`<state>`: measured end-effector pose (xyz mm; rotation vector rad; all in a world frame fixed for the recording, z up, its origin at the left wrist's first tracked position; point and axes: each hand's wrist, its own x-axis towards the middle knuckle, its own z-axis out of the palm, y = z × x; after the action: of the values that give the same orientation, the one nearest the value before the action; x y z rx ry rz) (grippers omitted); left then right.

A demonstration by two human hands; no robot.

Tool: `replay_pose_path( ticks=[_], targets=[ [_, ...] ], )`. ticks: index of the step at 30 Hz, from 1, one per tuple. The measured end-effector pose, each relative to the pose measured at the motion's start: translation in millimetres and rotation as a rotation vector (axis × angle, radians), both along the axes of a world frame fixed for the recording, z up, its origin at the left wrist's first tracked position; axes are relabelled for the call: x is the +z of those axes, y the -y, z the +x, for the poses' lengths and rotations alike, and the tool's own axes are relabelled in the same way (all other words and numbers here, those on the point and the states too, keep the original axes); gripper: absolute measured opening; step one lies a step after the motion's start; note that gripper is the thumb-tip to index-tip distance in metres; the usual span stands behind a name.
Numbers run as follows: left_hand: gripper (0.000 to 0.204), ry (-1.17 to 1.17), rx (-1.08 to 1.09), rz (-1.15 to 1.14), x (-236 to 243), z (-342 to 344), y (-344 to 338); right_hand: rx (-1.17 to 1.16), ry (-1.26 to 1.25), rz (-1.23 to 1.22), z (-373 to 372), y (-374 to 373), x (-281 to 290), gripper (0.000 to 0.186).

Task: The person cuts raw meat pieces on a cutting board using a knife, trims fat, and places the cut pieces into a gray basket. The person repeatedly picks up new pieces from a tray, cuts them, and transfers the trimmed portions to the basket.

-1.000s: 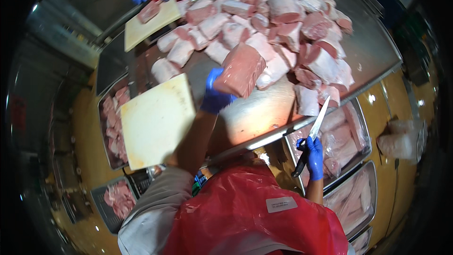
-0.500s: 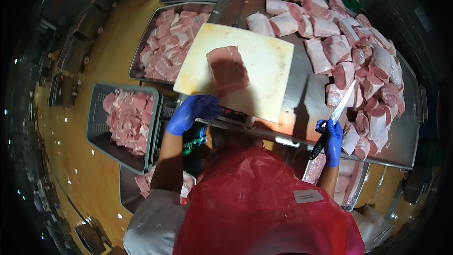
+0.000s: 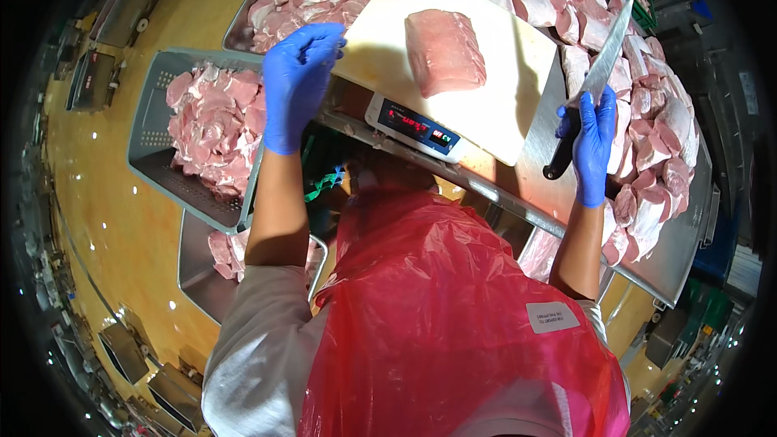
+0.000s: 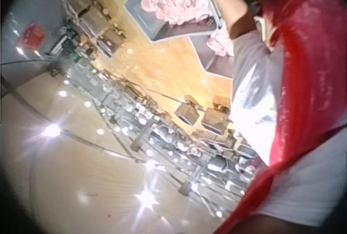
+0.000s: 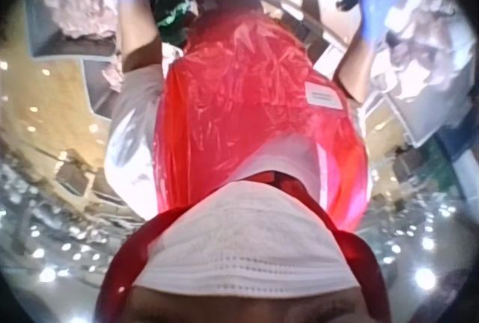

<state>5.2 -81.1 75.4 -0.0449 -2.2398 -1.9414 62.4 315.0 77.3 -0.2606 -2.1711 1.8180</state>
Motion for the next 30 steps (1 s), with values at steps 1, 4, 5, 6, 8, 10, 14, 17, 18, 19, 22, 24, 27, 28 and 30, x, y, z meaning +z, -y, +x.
replay_pose_path(
  ticks=[1, 4, 5, 6, 8, 10, 14, 17, 18, 19, 22, 24, 27, 28, 30],
  targets=[
    [0.019, -0.06, 0.004, -0.065, -4, -2, 0, 0.031, -0.039, 0.028, -3, 9, 4, 0.041],
    [0.017, -0.253, 0.024, -0.212, -16, -2, -6, 0.128, -0.13, 0.135, -6, 30, 14, 0.06],
    [0.017, -0.328, 0.04, -0.228, -18, 0, -11, 0.146, -0.121, 0.17, -6, 38, 21, 0.06],
    [0.018, -0.403, 0.056, -0.245, -19, 2, -16, 0.163, -0.112, 0.206, -4, 46, 27, 0.061],
    [0.019, -0.347, 0.066, -0.301, -20, 8, -25, 0.212, -0.064, 0.282, -3, 56, 31, 0.064],
    [0.02, -0.314, 0.054, -0.338, -22, 13, -35, 0.232, -0.022, 0.34, -4, 62, 22, 0.063],
    [0.02, -0.311, 0.018, -0.389, -41, 26, -64, 0.363, -0.024, 0.526, -5, 64, -17, 0.06],
    [0.022, -0.535, 0.063, -0.404, -72, 31, -91, 0.471, 0.011, 0.611, -10, 83, -22, 0.057],
    [0.024, -0.584, 0.099, -0.394, -79, 33, -102, 0.5, 0.016, 0.626, -13, 86, -26, 0.057],
    [0.023, -0.569, 0.112, -0.403, -87, 34, -107, 0.531, 0.041, 0.628, -15, 92, -28, 0.056],
    [0.017, -0.445, 0.117, -0.461, -97, 35, -113, 0.547, -0.09, 0.74, -24, 106, -28, 0.057],
    [0.016, -0.405, 0.093, -0.455, -102, 34, -113, 0.566, -0.076, 0.764, -28, 114, -25, 0.056],
    [0.015, -0.349, 0.083, -0.471, -109, 33, -113, 0.615, -0.036, 0.925, -36, 114, -31, 0.061],
    [0.015, -0.331, 0.084, -0.479, -111, 32, -113, 0.633, -0.065, 0.973, -34, 111, -34, 0.063],
    [0.013, -0.376, 0.09, -0.451, -115, 33, -113, 0.675, -0.128, 1.066, -27, 99, -38, 0.07]
  ],
)
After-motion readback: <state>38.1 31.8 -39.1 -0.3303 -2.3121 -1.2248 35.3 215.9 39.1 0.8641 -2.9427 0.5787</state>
